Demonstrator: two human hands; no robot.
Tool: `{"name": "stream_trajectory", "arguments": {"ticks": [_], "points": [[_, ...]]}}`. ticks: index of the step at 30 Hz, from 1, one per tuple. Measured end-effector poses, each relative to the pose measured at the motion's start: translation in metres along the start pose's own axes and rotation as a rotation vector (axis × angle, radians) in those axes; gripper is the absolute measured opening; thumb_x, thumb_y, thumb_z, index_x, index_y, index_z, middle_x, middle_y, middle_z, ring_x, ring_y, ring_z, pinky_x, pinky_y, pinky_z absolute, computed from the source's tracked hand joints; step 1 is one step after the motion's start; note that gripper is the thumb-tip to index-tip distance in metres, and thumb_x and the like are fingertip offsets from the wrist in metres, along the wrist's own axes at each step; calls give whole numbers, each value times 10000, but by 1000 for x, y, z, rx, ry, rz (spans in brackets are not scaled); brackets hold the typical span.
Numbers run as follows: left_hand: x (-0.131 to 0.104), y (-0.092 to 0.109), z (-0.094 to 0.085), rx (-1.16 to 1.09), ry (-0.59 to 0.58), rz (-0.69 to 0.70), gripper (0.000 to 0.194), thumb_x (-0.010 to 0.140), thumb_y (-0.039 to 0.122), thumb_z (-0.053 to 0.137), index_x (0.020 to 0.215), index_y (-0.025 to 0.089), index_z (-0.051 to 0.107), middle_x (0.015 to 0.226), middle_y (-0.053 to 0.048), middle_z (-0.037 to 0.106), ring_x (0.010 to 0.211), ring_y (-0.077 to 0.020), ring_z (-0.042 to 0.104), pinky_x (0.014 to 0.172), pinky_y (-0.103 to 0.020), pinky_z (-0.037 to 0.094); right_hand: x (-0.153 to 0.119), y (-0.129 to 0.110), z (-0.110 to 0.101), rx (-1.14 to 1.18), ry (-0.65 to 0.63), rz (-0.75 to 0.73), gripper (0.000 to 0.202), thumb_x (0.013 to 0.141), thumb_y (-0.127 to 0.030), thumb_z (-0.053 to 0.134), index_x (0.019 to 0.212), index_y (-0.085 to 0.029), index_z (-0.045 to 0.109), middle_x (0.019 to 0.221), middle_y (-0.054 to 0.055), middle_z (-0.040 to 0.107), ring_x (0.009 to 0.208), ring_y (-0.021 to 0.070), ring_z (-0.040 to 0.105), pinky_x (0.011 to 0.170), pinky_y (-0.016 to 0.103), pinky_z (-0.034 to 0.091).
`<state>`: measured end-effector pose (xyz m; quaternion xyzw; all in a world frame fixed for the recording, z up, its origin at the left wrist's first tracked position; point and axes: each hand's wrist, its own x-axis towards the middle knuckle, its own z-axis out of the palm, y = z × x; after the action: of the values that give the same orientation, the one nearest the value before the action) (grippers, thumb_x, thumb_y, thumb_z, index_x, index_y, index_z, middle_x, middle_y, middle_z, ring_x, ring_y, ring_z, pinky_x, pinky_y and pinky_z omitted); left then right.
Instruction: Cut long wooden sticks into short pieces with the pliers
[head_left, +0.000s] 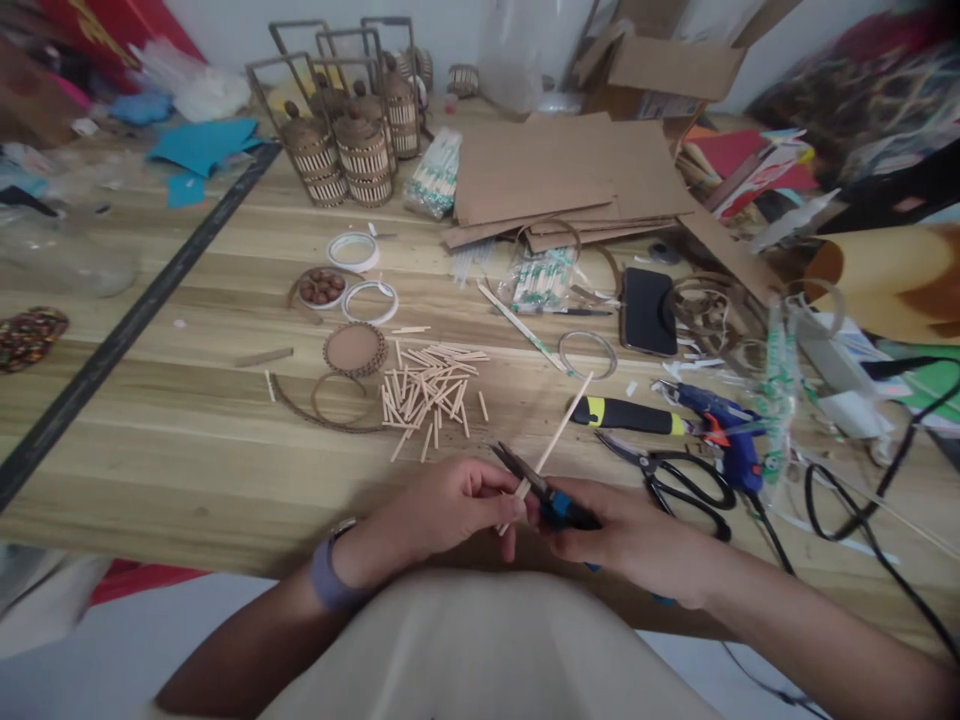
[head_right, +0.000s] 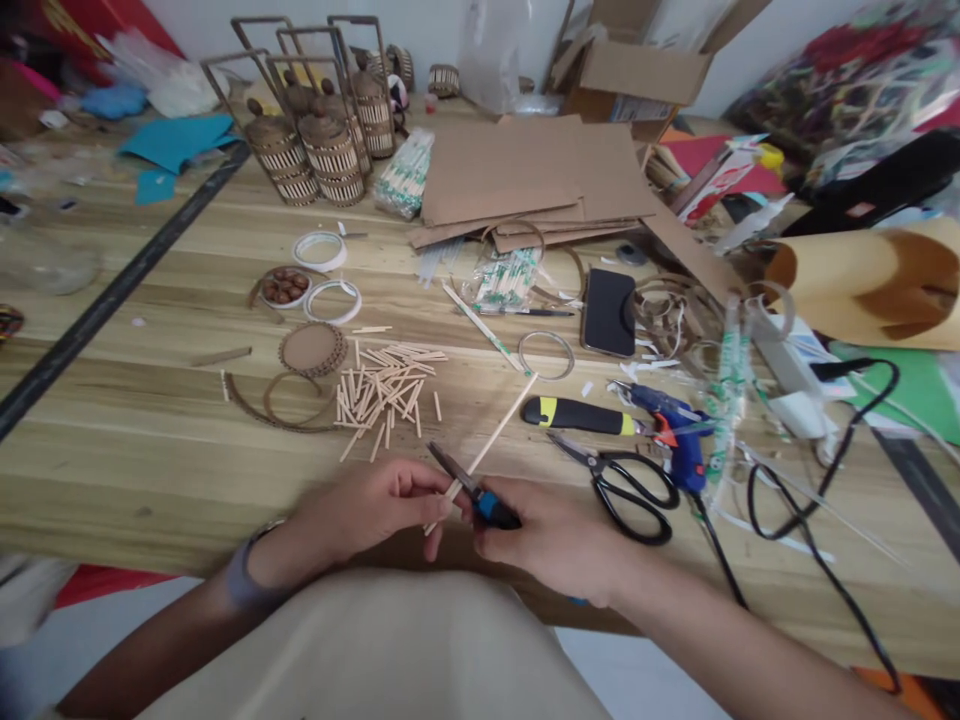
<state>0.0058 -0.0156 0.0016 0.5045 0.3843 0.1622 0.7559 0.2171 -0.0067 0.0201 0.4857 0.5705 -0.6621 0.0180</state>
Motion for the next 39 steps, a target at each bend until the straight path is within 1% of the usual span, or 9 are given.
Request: {"name": "stream_trajectory", "arguments": {"ticks": [3, 7, 12, 17, 20, 23, 26, 32, 39], "points": [[0, -1, 0, -7, -16, 9, 266, 923, 329, 538, 863, 168, 742, 646, 17, 650, 690, -136, 580, 737, -239, 403, -1, 2, 1, -29, 9, -26, 158, 673, -258, 551, 821, -206, 535, 753, -19, 481, 730, 166, 432, 666, 284, 334], [-2, 0, 1, -4, -4, 10, 259, 924, 323, 537, 915, 175, 750, 636, 22, 648, 678, -137, 574, 734, -243, 400, 1, 5, 2, -74, 24, -84, 66, 726, -237, 528, 782, -210, 505, 723, -30, 449, 700, 151, 411, 651, 277, 320], [0, 0, 1, 1, 21, -26, 239, 910, 318, 543, 864, 169, 724, 629, 22, 647, 670, -143, 591, 738, -251, 416, 4, 6, 4, -58, 40, -114, 54, 763, -246, 526, 758, -209, 486, 680, -43, 410, 649, 134, 373, 616, 269, 296], [3, -3, 1, 60, 90, -64, 206, 884, 330, 572, 920, 163, 688, 653, 15, 673, 698, -162, 637, 743, -264, 441, 8, 6, 4, -80, 80, -91, 44, 737, -238, 541, 750, -201, 520, 692, -28, 471, 671, 148, 415, 626, 278, 320], [3, -1, 2, 157, 128, -75, 225, 897, 355, 556, 916, 164, 672, 666, 5, 692, 706, -173, 650, 720, -269, 447, 10, 6, 1, -81, 66, -99, 52, 736, -236, 563, 770, -197, 563, 719, -14, 529, 706, 163, 464, 659, 291, 357], [1, 4, 2, 202, 144, -64, 254, 927, 357, 506, 873, 169, 668, 658, 1, 695, 719, -175, 655, 736, -274, 453, 10, 5, -2, 0, 23, -111, 130, 738, -274, 597, 843, -198, 611, 781, -4, 569, 766, 178, 500, 699, 300, 385], [1, 9, 1, 156, 104, -24, 294, 947, 361, 469, 830, 171, 660, 665, -1, 693, 731, -170, 662, 785, -281, 462, 8, 2, -3, 148, -9, -48, 251, 704, -322, 640, 921, -197, 629, 843, 6, 592, 824, 185, 521, 734, 304, 397], [2, 12, 1, 81, 78, 3, 293, 954, 369, 453, 820, 180, 632, 642, 6, 673, 733, -172, 659, 796, -290, 466, 2, -12, -4, 365, -50, 39, 261, 609, -307, 650, 839, -199, 588, 807, 12, 601, 808, 177, 543, 739, 295, 407], [1, 12, 0, 107, 107, -35, 313, 960, 360, 451, 754, 184, 608, 595, 25, 621, 708, -158, 621, 817, -288, 449, 4, -8, -3, 298, -39, 32, 310, 632, -310, 646, 913, -184, 603, 816, 7, 591, 819, 178, 536, 740, 303, 401]]}}
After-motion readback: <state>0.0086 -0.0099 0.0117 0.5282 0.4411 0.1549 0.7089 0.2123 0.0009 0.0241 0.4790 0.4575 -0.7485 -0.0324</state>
